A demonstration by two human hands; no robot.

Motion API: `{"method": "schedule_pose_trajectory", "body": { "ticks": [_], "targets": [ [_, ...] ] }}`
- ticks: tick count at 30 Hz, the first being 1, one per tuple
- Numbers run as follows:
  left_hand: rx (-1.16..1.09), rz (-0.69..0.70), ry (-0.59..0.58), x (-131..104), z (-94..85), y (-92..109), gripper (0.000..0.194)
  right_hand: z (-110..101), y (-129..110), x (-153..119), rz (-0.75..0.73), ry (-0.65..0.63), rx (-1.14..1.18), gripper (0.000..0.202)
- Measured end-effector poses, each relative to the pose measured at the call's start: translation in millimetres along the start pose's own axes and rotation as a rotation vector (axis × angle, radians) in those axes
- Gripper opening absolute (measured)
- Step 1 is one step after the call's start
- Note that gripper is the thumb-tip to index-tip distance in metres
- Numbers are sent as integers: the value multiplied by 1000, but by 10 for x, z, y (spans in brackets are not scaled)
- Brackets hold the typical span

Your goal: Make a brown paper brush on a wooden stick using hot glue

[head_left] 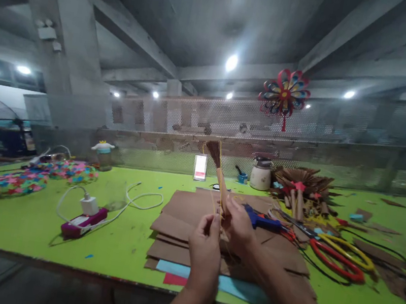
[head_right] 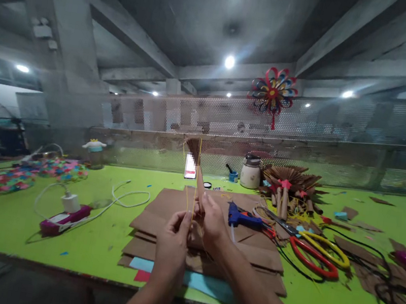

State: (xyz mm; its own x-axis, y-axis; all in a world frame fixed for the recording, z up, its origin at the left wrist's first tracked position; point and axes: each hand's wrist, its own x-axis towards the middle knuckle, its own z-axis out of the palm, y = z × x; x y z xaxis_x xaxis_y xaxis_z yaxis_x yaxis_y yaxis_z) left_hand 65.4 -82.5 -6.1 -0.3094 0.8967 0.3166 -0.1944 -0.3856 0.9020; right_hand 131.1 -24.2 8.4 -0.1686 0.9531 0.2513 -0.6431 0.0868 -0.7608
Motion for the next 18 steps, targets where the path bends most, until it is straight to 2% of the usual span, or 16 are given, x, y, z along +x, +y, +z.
{"method": "schedule_pose_trajectory", "body": {
  "ticks": [3,6,13,18],
  "targets": [
    [114,179,-14,-63,12,-55,17,5,-47,-47,49,-18,48,26],
    [220,255,-63,-102,-9,-132,13,3,-96,-89,101,-45,86,20],
    [263,146,-47,-130,-32,-220,17,-22,-171,-127,201,-159,142,15],
    [301,62,-60,-113,-6,-235,24,-49,-196,-130,179,-168,162,18]
  ]
}}
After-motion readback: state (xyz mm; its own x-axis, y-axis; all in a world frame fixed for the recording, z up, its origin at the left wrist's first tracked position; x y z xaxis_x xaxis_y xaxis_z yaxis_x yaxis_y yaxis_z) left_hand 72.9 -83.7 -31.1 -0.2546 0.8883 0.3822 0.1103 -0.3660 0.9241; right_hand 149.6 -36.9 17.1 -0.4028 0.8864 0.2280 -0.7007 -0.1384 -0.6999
